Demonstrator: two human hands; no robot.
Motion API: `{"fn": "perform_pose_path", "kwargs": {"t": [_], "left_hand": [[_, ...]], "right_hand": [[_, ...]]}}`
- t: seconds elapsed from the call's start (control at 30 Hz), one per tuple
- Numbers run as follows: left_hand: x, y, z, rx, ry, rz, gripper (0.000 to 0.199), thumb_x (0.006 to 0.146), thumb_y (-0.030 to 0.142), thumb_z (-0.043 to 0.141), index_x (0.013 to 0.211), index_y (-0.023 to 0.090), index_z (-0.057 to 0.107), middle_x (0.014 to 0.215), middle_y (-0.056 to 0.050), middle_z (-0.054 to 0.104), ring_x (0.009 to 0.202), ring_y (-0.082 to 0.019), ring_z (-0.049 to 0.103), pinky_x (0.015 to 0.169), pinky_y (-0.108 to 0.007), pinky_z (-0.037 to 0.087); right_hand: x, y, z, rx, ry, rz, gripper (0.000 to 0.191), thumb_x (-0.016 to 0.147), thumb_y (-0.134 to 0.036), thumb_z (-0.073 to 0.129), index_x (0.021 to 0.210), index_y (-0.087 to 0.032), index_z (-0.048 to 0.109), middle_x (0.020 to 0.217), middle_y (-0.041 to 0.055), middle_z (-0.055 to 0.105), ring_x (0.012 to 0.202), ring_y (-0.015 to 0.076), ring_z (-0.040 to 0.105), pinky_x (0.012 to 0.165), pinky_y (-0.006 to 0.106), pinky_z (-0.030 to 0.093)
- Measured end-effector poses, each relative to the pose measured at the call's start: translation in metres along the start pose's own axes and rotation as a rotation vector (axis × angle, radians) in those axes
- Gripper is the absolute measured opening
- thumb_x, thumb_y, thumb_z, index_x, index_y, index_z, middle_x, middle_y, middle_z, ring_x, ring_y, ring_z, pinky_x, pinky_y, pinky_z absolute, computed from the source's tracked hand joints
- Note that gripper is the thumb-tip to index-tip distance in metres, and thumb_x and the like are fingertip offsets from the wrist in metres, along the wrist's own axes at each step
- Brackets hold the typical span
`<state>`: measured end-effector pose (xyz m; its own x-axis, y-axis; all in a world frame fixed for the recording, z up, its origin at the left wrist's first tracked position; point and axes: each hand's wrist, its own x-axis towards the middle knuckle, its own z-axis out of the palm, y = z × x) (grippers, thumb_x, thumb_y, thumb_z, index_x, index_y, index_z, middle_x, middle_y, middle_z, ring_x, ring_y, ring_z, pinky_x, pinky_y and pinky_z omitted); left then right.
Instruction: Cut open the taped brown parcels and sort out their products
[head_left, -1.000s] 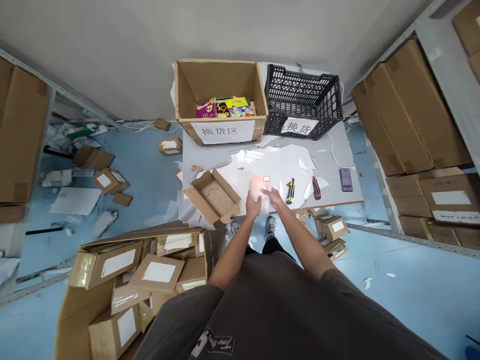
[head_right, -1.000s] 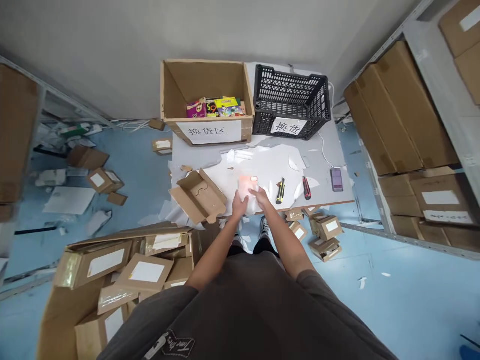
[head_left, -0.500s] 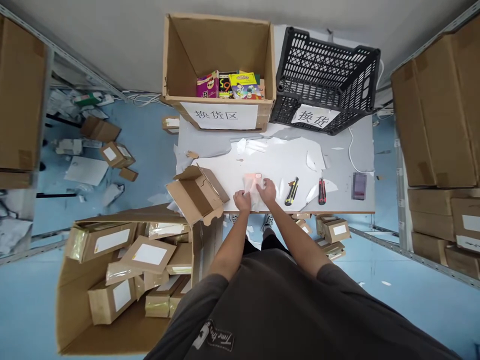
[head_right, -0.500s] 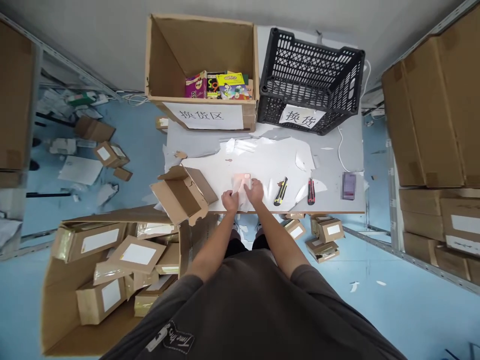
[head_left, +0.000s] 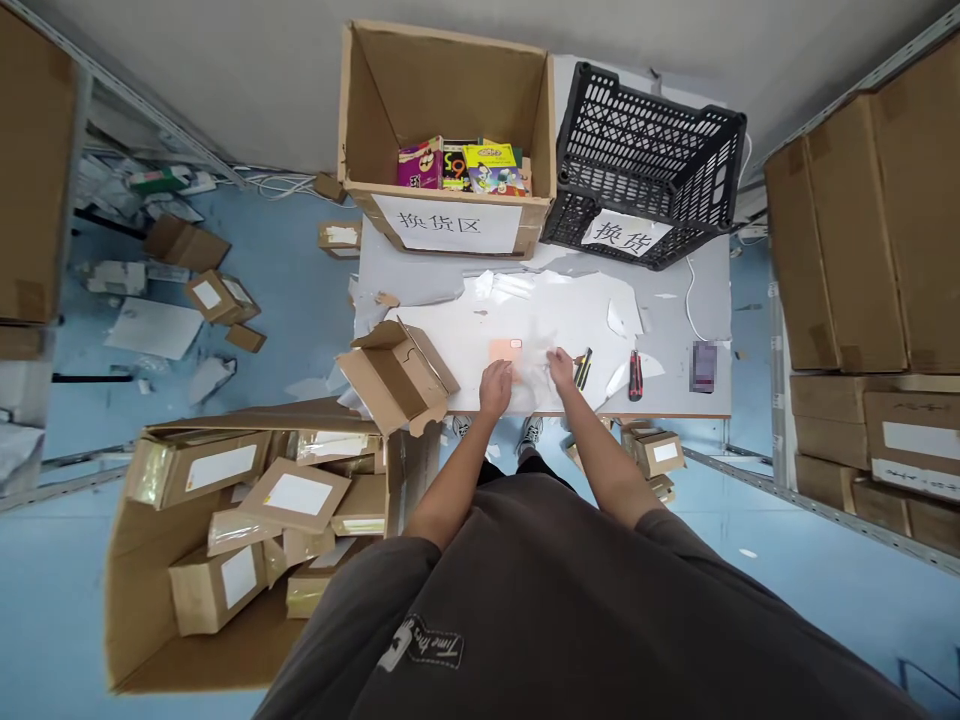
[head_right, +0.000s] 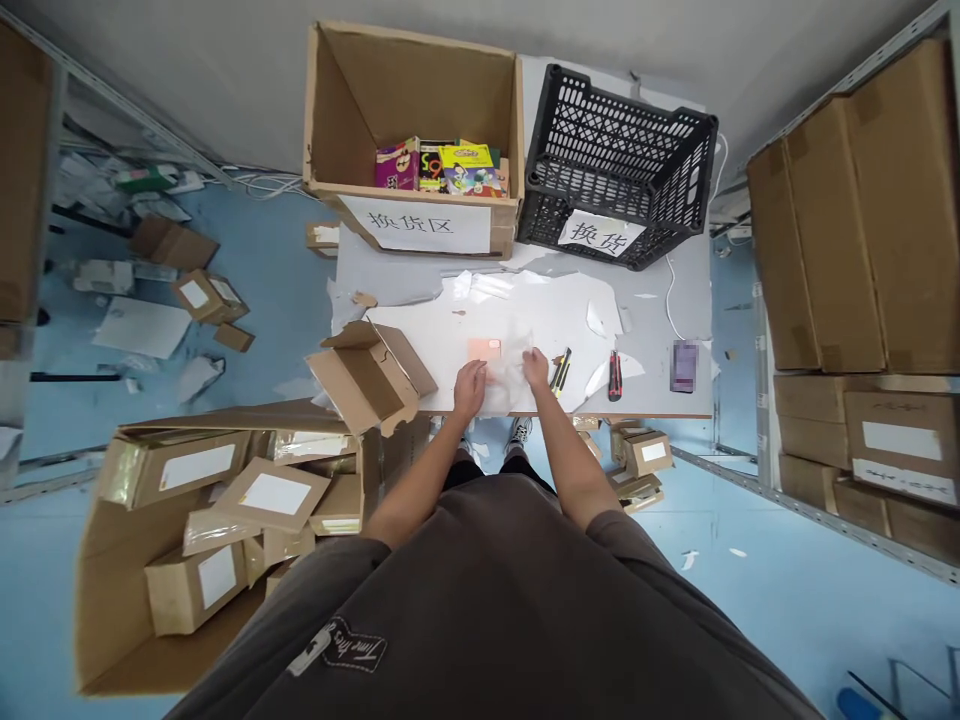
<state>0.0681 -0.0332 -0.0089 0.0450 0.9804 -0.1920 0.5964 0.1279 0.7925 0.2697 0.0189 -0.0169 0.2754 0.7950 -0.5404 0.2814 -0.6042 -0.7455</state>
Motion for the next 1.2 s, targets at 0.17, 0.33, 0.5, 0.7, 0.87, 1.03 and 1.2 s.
{"fn": "perform_pose_path", "kwargs": {"t": [0.17,0.33,0.5,0.7,0.87,1.03,1.2], "left_hand": [[0.01,-0.016,0.02,0.177,-0.126,-0.097,0.047,0.104,0.033,0.059,0.148,0.019,0.065,0.164,-0.017,0.056,0.158,-0.036,0.042,0.13,-0.055,0.038],[0.016,-0.009,0.042,0.35,-0.199,-0.173,0.067,0.094,0.041,0.075,0.154,0.018,0.057,0.179,-0.022,0.032,0.165,-0.049,0.021,0.127,-0.066,0.034],[0.028,0.009,0.049,0.418,-0.221,-0.242,0.062,0.096,0.044,0.072,0.149,0.014,0.06,0.175,-0.028,0.034,0.161,-0.052,0.027,0.121,-0.067,0.04],[0.028,0.014,0.04,0.43,-0.232,-0.19,0.05,0.093,0.029,0.071,0.138,0.007,0.065,0.172,-0.033,0.035,0.163,-0.053,0.025,0.127,-0.063,0.034],[0.023,0.002,0.035,0.373,-0.215,-0.153,0.04,0.095,0.029,0.069,0.131,0.013,0.065,0.164,-0.027,0.047,0.161,-0.049,0.029,0.121,-0.062,0.044],[0.016,-0.009,0.016,0.364,-0.19,-0.125,0.03,0.096,0.023,0.067,0.125,0.019,0.067,0.136,-0.019,0.064,0.14,-0.038,0.055,0.112,-0.048,0.053],[0.008,-0.011,-0.022,0.29,-0.051,-0.178,0.035,0.096,0.01,0.056,0.126,0.02,0.071,0.127,-0.017,0.069,0.118,-0.032,0.069,0.105,-0.043,0.055]], "right_hand": [[0.004,0.024,-0.039,-0.12,0.213,0.071,0.034,0.09,-0.03,0.056,0.122,-0.021,0.065,0.125,0.0086,0.071,0.108,0.025,0.065,0.111,0.039,0.046],[-0.013,0.025,-0.063,-0.115,0.371,0.078,0.075,0.103,-0.04,0.039,0.173,-0.023,0.02,0.171,0.0174,0.036,0.148,0.0368,0.048,0.125,0.055,0.038],[-0.053,-0.007,-0.062,-0.056,0.53,-0.224,0.062,0.107,-0.051,0.041,0.161,-0.02,0.046,0.155,0.0203,0.054,0.14,0.0359,0.053,0.122,0.052,0.043],[-0.052,-0.01,0.008,-0.056,-0.133,-0.271,0.023,0.093,-0.04,0.065,0.107,-0.026,0.076,0.109,0.0072,0.076,0.1,0.0255,0.069,0.103,0.041,0.056],[-0.027,0.027,0.048,-0.19,-0.185,-0.135,0.015,0.085,-0.025,0.064,0.094,-0.024,0.075,0.102,0.0062,0.073,0.101,0.0248,0.067,0.108,0.043,0.053],[-0.015,0.046,0.056,-0.193,-0.121,-0.119,0.021,0.086,-0.025,0.064,0.103,-0.023,0.076,0.097,0.0046,0.071,0.102,0.0249,0.065,0.11,0.043,0.05],[-0.026,0.034,0.063,-0.031,-0.156,-0.099,0.036,0.084,-0.035,0.071,0.117,-0.023,0.075,0.106,0.0051,0.073,0.093,0.0219,0.067,0.105,0.041,0.054]]}}
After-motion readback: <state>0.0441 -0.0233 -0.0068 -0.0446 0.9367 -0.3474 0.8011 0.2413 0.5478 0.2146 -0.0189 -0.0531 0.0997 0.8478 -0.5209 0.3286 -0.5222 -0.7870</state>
